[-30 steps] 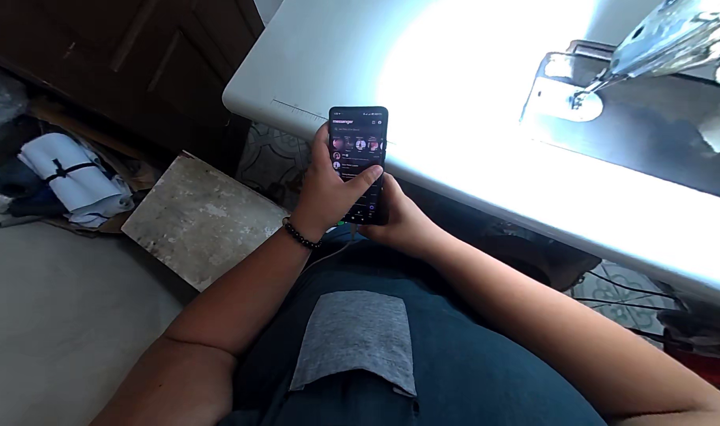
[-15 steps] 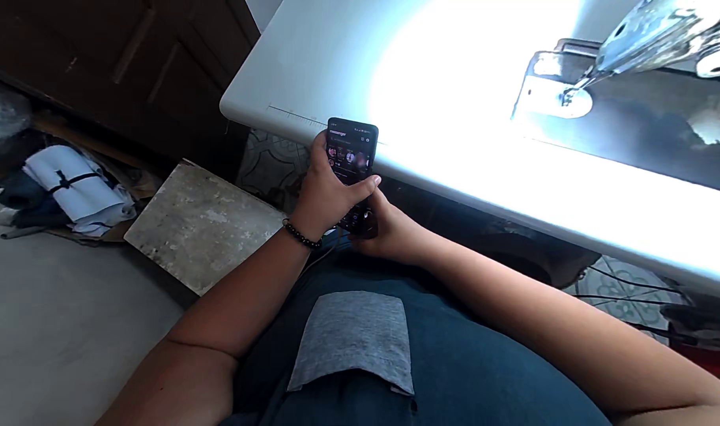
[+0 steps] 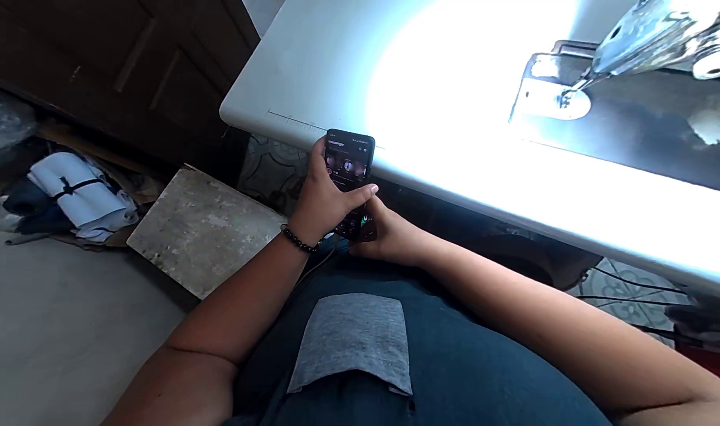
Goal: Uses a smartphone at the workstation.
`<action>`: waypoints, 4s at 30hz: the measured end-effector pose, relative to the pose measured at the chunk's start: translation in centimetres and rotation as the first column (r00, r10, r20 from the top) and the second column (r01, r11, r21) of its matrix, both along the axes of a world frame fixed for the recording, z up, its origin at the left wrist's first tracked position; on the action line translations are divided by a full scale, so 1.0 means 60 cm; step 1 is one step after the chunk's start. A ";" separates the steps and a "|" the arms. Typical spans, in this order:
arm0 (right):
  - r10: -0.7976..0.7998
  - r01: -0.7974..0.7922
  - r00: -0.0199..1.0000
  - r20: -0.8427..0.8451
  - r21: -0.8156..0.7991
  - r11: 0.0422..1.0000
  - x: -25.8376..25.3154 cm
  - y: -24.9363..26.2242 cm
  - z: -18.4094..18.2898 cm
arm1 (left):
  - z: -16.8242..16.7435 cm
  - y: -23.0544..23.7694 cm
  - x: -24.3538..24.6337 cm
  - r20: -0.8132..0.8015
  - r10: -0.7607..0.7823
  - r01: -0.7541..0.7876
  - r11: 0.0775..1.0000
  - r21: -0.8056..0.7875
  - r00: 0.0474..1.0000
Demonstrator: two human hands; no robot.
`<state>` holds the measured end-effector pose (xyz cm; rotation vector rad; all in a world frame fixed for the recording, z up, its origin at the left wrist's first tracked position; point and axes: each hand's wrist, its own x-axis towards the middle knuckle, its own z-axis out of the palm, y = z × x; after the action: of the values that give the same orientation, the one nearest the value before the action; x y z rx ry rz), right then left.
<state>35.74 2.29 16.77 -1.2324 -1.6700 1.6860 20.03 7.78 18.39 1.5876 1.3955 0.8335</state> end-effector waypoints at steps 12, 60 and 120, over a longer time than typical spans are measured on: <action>-0.154 0.132 0.978 -0.144 -0.152 0.980 0.006 0.000 -0.009 | 0.004 0.003 -0.010 0.204 -0.043 0.047 0.999 -0.017 0.978; -0.333 0.336 0.936 -0.112 0.002 0.942 0.016 0.012 -0.022 | 0.008 0.005 -0.058 0.338 -0.323 0.408 0.886 -0.219 0.884; -0.329 0.336 0.923 -0.199 0.003 0.942 0.020 0.015 -0.029 | 0.018 -0.005 -0.050 0.318 -0.305 0.377 0.906 -0.194 0.897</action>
<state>36.95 3.18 15.04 -1.2097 -1.2864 1.5058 17.02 7.51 19.45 1.4001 0.9375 0.6111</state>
